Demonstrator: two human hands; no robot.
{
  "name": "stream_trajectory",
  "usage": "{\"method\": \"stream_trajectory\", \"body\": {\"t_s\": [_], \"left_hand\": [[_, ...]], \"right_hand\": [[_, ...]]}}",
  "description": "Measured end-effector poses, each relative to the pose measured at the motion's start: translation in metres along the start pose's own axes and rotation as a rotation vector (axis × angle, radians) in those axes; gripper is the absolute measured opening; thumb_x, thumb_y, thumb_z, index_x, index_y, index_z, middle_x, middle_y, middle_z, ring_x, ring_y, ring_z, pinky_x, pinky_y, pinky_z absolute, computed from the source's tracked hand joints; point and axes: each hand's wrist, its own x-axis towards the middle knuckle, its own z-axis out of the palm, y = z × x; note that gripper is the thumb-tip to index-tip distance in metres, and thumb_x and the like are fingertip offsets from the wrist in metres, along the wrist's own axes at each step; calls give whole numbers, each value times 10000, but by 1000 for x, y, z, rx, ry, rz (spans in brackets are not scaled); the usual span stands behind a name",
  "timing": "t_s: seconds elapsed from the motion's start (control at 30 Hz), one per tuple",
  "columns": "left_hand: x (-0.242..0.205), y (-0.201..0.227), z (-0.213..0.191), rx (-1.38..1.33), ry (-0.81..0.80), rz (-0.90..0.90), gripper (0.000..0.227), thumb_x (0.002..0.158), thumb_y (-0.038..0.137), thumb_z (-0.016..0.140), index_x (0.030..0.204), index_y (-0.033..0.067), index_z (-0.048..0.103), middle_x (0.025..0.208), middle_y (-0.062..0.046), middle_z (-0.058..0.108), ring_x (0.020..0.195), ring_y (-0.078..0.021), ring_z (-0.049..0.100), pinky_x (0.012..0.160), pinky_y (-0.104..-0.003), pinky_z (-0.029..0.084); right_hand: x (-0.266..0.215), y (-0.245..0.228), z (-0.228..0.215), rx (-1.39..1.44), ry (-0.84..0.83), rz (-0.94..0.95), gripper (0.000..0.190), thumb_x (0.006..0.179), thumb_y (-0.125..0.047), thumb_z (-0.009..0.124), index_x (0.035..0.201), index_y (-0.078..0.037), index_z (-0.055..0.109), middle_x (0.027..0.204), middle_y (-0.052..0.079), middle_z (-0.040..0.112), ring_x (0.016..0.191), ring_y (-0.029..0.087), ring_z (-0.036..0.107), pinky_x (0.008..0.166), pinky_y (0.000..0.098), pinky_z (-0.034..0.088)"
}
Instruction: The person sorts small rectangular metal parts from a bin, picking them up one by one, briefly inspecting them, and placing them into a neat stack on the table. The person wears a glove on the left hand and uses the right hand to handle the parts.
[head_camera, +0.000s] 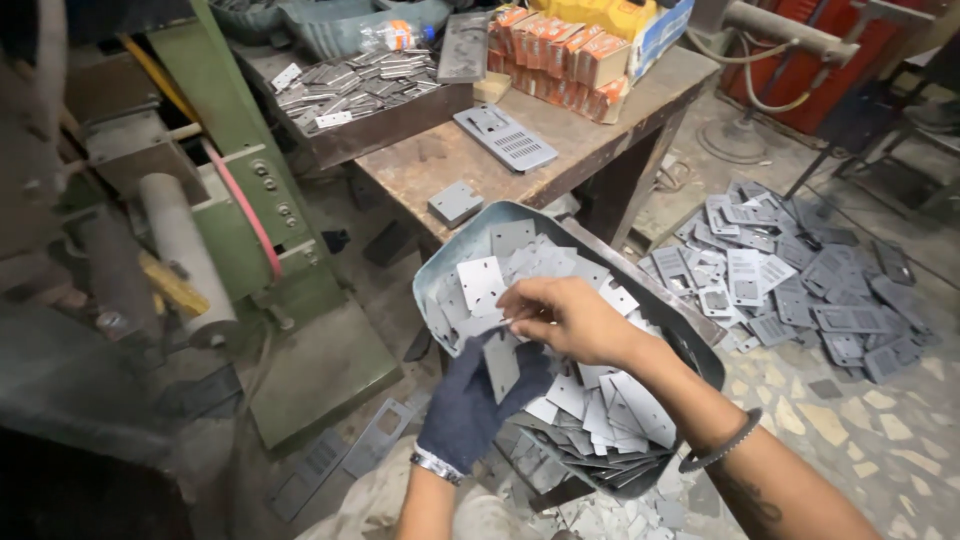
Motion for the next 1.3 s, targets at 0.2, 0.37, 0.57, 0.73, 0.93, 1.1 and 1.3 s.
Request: {"method": "stream_trajectory", "body": {"t_s": [0.2, 0.37, 0.57, 0.73, 0.93, 1.1, 1.3], "left_hand": [[1, 11, 29, -18, 230, -39, 696, 953, 645, 368, 1474, 191, 450, 1149, -232, 653, 1061, -411, 675, 966, -602, 553], [4, 6, 26, -54, 252, -7, 698, 956, 629, 417, 1462, 149, 441, 1123, -228, 653, 1049, -408, 681, 943, -595, 571], [4, 3, 24, -14, 310, 16, 684, 964, 592, 459, 1442, 102, 458, 1144, -229, 660, 1040, -385, 692, 941, -539, 597], [7, 2, 22, -24, 300, 13, 665, 964, 579, 476, 1429, 104, 464, 1161, -244, 643, 1047, -378, 687, 945, -533, 595], [5, -1, 16, -35, 268, 47, 633, 964, 553, 496, 1422, 117, 466, 1207, -244, 639, 1089, -379, 668, 967, -520, 580], [6, 0, 21, -71, 322, 62, 602, 982, 542, 509, 1394, 104, 481, 1221, -224, 619, 1086, -374, 647, 970, -535, 570], [6, 20, 80, -67, 304, 73, 590, 947, 543, 485, 1389, 153, 507, 1240, -189, 635, 1070, -350, 674, 954, -530, 576]], "right_hand": [[-32, 10, -27, -250, -89, 136, 509, 770, -152, 805, 1249, -67, 654, 1182, 107, 699, 1083, 277, 686, 908, 383, 538], [-49, 24, -36, -488, -239, 197, 648, 672, -162, 865, 1280, -106, 649, 1225, 124, 653, 1148, 330, 602, 991, 421, 468], [-82, 10, -91, -105, -78, 423, 216, 896, -271, 692, 1045, -128, 755, 1004, 49, 765, 958, 202, 746, 886, 373, 596], [-100, -7, -108, -110, -320, 465, 290, 887, -349, 699, 1093, -165, 788, 1014, 31, 759, 978, 182, 742, 906, 368, 575], [-100, -6, -49, -712, -394, 501, 904, 735, -449, 843, 1494, -158, 450, 1371, 39, 564, 1236, 197, 531, 1067, 394, 416], [-87, -15, -51, -853, -446, 625, 820, 730, -479, 855, 1438, -247, 510, 1305, -1, 577, 1302, 184, 482, 1115, 387, 367], [-100, 33, -77, -374, 17, 517, 265, 849, -316, 777, 1037, -132, 749, 977, 49, 754, 900, 192, 724, 833, 370, 595]]}}
